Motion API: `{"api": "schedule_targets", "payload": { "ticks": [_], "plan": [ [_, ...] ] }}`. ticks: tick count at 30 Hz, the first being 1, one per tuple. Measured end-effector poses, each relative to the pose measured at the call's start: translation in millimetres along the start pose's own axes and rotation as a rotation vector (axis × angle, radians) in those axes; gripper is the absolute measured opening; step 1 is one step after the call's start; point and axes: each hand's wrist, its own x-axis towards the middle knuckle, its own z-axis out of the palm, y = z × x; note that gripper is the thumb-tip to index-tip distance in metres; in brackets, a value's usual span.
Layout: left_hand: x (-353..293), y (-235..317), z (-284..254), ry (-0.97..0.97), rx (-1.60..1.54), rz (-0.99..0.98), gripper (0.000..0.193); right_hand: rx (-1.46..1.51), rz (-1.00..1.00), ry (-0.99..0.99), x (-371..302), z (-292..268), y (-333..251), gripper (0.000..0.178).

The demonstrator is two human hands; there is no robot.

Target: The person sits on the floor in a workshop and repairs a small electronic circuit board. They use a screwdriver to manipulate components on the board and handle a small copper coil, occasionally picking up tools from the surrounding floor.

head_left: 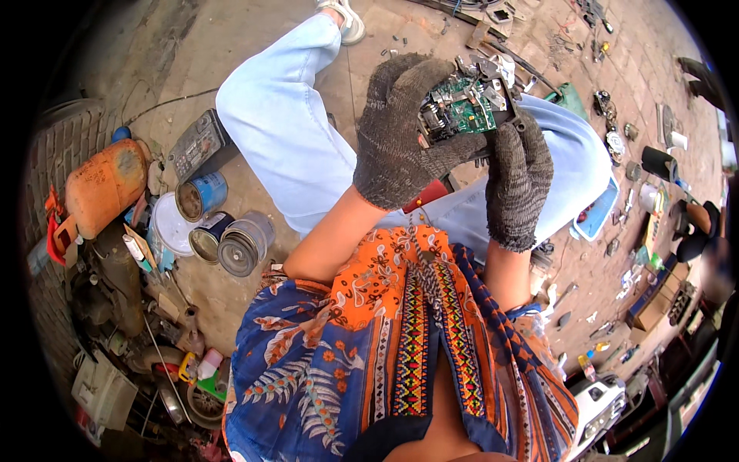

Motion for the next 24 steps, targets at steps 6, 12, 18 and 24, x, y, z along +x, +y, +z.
{"api": "schedule_targets", "payload": {
  "ticks": [6, 12, 18, 24],
  "plan": [
    [-7.0, 19.9, -7.8, -0.016, -0.034, -0.037, 0.077, 0.136, 0.012, -0.059, -15.4, -0.9, -8.7, 0.032],
    [-4.2, 26.2, -14.7, -0.001, 0.026, 0.065, 0.074, 0.177, 0.038, -0.060, -16.2, 0.7, -7.4, 0.037],
    [-11.5, 28.4, -14.7, 0.068, 0.024, 0.112, 0.073, 0.191, 0.113, -0.101, -15.8, 1.8, -14.2, 0.032],
    [-13.4, 25.2, -14.0, 0.124, -0.021, 0.143, 0.072, -0.007, -0.165, -0.109, -20.6, 6.6, -15.7, 0.031]
  ]
}}
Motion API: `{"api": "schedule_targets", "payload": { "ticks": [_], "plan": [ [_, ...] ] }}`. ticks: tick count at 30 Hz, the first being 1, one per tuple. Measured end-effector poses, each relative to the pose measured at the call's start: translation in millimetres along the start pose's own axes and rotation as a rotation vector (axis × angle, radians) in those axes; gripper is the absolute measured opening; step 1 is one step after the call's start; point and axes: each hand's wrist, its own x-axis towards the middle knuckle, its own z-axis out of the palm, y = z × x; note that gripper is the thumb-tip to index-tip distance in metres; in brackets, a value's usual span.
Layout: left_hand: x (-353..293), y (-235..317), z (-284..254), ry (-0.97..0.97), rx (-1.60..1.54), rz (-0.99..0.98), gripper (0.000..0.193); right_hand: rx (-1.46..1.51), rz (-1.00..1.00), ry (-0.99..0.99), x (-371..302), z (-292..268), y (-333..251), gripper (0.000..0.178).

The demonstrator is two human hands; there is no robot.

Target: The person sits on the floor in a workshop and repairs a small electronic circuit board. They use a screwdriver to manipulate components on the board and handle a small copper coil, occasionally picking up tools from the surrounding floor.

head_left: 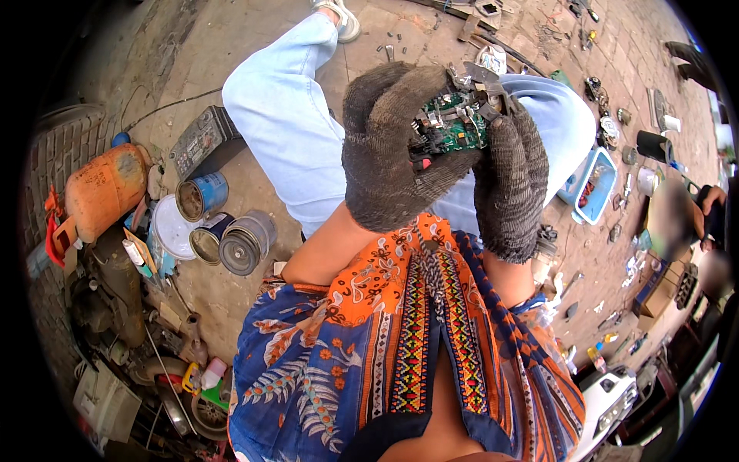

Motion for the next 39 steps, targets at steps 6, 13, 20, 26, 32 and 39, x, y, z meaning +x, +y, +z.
{"api": "schedule_targets", "payload": {
  "ticks": [6, 13, 20, 26, 32, 39],
  "plan": [
    [-6.1, -1.0, 1.7, 0.007, -0.043, -0.065, 0.075, 0.187, 0.240, -0.014, -1.1, -0.2, -10.9, 0.032],
    [-2.6, -1.9, -4.1, -0.077, -0.083, -0.125, 0.075, 0.034, 0.076, 0.036, -0.2, 5.3, -19.5, 0.029],
    [-5.7, -21.8, -21.4, -0.113, -0.769, -0.629, 0.083, 0.226, 0.244, -0.083, 8.3, 5.9, -2.4, 0.030],
    [-51.9, -59.7, -45.3, -0.433, -0.784, -0.992, 0.070, 0.137, 0.394, -0.285, 4.5, 19.2, 38.3, 0.029],
    [-86.4, -67.8, -57.2, 0.030, -1.884, -1.572, 0.075, -0.006, 0.216, -0.465, -0.2, 39.1, 76.4, 0.029],
    [-56.4, -75.8, -44.0, 0.094, -2.018, -1.560, 0.057, -0.467, -0.140, -0.155, 13.7, 61.8, 88.0, 0.044]
  ]
}}
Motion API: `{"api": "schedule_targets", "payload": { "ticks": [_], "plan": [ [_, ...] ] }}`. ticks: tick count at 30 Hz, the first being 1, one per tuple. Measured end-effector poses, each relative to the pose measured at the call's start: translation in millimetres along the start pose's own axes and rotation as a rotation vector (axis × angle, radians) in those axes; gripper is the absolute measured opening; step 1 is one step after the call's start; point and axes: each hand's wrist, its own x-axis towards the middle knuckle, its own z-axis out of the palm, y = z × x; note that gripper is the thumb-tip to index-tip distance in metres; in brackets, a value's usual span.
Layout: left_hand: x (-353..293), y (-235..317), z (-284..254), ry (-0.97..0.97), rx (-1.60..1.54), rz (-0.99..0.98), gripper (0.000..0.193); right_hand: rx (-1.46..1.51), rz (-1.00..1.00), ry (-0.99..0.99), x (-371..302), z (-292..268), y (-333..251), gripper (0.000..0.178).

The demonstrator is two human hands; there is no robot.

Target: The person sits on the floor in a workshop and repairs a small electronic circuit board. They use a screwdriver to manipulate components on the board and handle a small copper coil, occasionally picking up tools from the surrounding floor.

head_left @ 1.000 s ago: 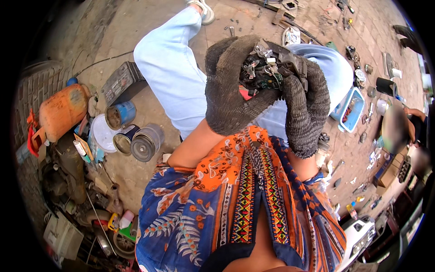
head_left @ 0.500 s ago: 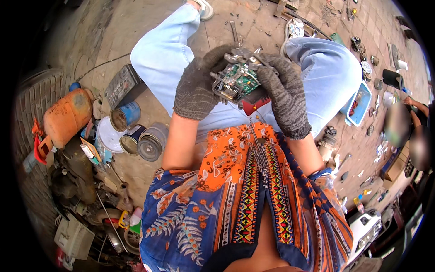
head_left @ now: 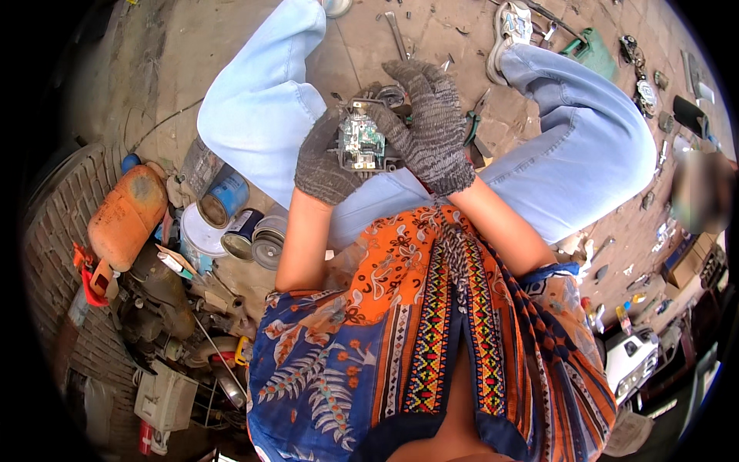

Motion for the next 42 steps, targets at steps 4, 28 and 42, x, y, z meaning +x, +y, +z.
{"api": "schedule_targets", "payload": {
  "ticks": [4, 28, 42],
  "plan": [
    [24.0, 25.7, 40.6, 0.244, 0.272, 0.240, 0.042, 0.311, 0.401, 0.161, -1.1, 26.5, 52.3, 0.038],
    [65.6, 28.5, 86.0, 0.218, 0.313, 0.833, 0.040, 0.335, 1.611, -0.237, -160.5, 173.8, 358.5, 0.025],
    [55.2, 15.7, 81.1, -0.054, 0.381, 0.744, 0.041, 0.518, 0.537, 0.187, 21.6, -59.9, -31.7, 0.023]
  ]
}}
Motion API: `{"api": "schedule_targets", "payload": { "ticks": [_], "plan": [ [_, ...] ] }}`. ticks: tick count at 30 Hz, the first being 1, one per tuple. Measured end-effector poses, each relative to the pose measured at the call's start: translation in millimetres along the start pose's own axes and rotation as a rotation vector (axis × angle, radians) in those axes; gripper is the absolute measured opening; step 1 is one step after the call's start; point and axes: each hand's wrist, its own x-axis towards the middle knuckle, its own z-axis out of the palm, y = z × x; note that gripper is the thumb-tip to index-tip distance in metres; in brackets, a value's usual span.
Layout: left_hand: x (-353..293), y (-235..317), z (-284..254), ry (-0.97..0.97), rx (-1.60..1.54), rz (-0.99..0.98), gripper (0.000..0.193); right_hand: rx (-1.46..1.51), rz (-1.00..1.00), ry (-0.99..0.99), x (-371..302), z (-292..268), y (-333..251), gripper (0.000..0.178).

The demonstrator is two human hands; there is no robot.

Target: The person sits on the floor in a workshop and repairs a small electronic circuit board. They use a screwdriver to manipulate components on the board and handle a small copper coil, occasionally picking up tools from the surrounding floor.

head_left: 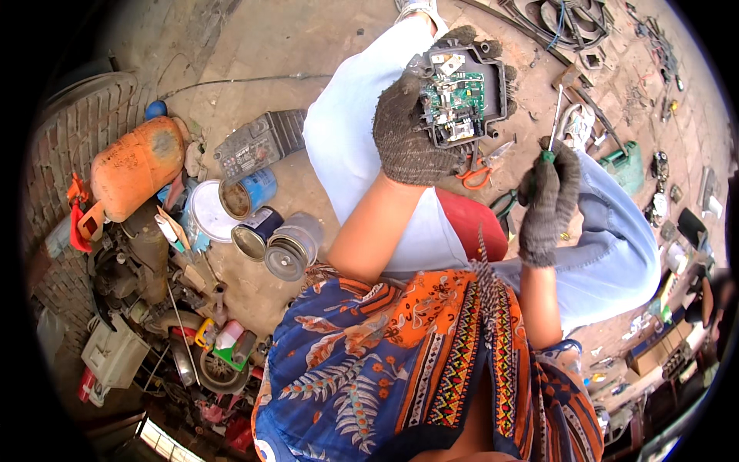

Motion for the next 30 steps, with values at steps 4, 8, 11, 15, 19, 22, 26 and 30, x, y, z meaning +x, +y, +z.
{"api": "schedule_targets", "payload": {
  "ticks": [4, 8, 11, 15, 19, 22, 26, 30],
  "plan": [
    [4.0, -8.8, -17.5, -0.077, 0.078, -0.046, 0.042, -0.327, -0.472, -0.185, -7.4, -8.3, -27.8, 0.022],
    [12.5, -16.5, -30.5, -0.115, 0.228, -0.041, 0.043, -0.548, -0.628, -0.271, -7.9, -10.9, -51.1, 0.023],
    [16.8, -20.8, -35.3, -0.141, 0.205, -0.088, 0.044, -0.524, -0.579, -0.278, -4.9, -9.8, -50.2, 0.028],
    [15.6, -23.3, -37.6, -0.203, -0.039, -0.220, 0.035, -0.612, -0.714, -0.295, -4.3, -10.8, -62.0, 0.032],
    [18.3, -20.5, -51.4, -0.405, 0.934, 0.228, 0.034, -0.752, -0.745, -0.286, -5.8, -11.6, -71.1, 0.033],
    [28.6, -33.1, -75.6, -0.494, 1.249, 0.466, 0.038, -0.828, -0.779, -0.223, -7.5, -11.7, -72.5, 0.034],
    [19.0, -24.6, -57.3, -0.336, 0.442, 0.034, 0.046, -0.812, -0.808, -0.253, -5.6, -9.4, -76.0, 0.034],
    [22.2, -34.4, -60.6, -0.234, 0.872, 0.213, 0.044, -0.866, -0.823, -0.220, -4.2, -9.2, -70.1, 0.032]
  ]
}}
